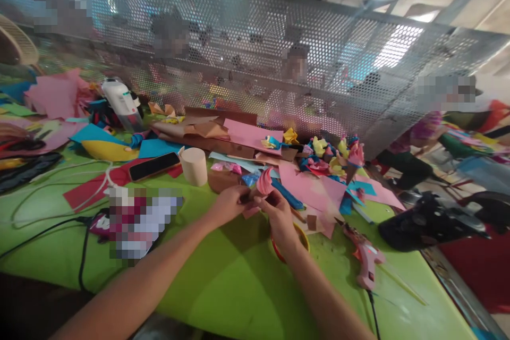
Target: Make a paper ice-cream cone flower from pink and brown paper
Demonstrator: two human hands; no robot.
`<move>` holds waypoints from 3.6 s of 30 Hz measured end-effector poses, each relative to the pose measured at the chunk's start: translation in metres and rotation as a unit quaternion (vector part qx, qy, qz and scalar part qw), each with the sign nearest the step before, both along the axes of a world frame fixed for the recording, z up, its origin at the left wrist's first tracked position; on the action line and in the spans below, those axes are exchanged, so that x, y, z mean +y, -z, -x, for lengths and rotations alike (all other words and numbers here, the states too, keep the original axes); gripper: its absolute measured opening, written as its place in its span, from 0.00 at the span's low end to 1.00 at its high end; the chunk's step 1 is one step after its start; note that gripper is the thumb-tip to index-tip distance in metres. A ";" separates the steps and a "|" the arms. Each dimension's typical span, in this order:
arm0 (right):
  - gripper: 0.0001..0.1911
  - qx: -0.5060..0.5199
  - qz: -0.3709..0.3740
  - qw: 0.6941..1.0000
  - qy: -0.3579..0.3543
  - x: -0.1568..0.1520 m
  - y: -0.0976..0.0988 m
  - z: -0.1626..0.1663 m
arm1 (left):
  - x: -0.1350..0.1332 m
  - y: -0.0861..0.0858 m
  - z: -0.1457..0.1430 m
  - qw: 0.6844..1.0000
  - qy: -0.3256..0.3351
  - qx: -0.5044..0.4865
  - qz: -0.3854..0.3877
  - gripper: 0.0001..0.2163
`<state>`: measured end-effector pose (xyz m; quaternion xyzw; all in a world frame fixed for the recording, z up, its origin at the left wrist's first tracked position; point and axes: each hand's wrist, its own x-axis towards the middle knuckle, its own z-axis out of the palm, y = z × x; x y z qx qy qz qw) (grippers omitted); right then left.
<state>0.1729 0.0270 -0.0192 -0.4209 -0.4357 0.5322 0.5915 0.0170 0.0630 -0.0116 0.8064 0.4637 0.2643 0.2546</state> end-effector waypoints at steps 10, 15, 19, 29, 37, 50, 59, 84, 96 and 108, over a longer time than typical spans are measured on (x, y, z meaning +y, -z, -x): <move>0.12 -0.003 0.021 1.000 0.000 -0.003 -0.001 0.012 | -0.003 -0.004 0.005 1.000 -0.020 0.015 -0.003 0.08; 0.12 -0.024 0.019 1.000 0.002 -0.005 -0.003 0.008 | -0.005 -0.009 0.003 0.999 -0.008 0.030 -0.014 0.08; 0.15 -0.051 0.020 0.998 0.006 -0.005 -0.002 0.003 | -0.005 -0.007 0.002 1.000 -0.002 0.027 -0.013 0.09; 0.15 -0.070 -0.025 0.997 0.011 0.001 -0.002 -0.002 | -0.009 -0.006 -0.004 1.000 0.013 -0.003 0.024 0.10; 0.15 -0.052 -0.019 0.998 0.021 0.005 0.005 -0.008 | -0.008 -0.006 -0.003 0.998 0.036 -0.023 0.048 0.10; 0.14 -0.040 -0.015 0.999 0.012 0.002 -0.004 -0.005 | -0.007 -0.003 -0.002 0.999 0.019 -0.034 0.036 0.10; 0.15 -0.032 -0.015 0.999 -0.009 0.002 -0.002 -0.006 | -0.006 0.004 -0.002 0.997 0.004 -0.057 0.048 0.12; 0.14 -0.028 -0.019 0.999 0.007 0.005 0.003 -0.009 | -0.002 0.020 -0.002 0.971 0.049 -0.200 0.120 0.13; 0.14 -0.056 -0.017 0.998 -0.004 0.006 0.008 -0.011 | -0.004 0.019 -0.001 0.974 0.016 -0.201 0.101 0.13; 0.15 -0.056 -0.003 0.998 0.003 0.002 -0.001 -0.006 | -0.005 0.016 -0.001 0.960 0.024 -0.245 0.131 0.10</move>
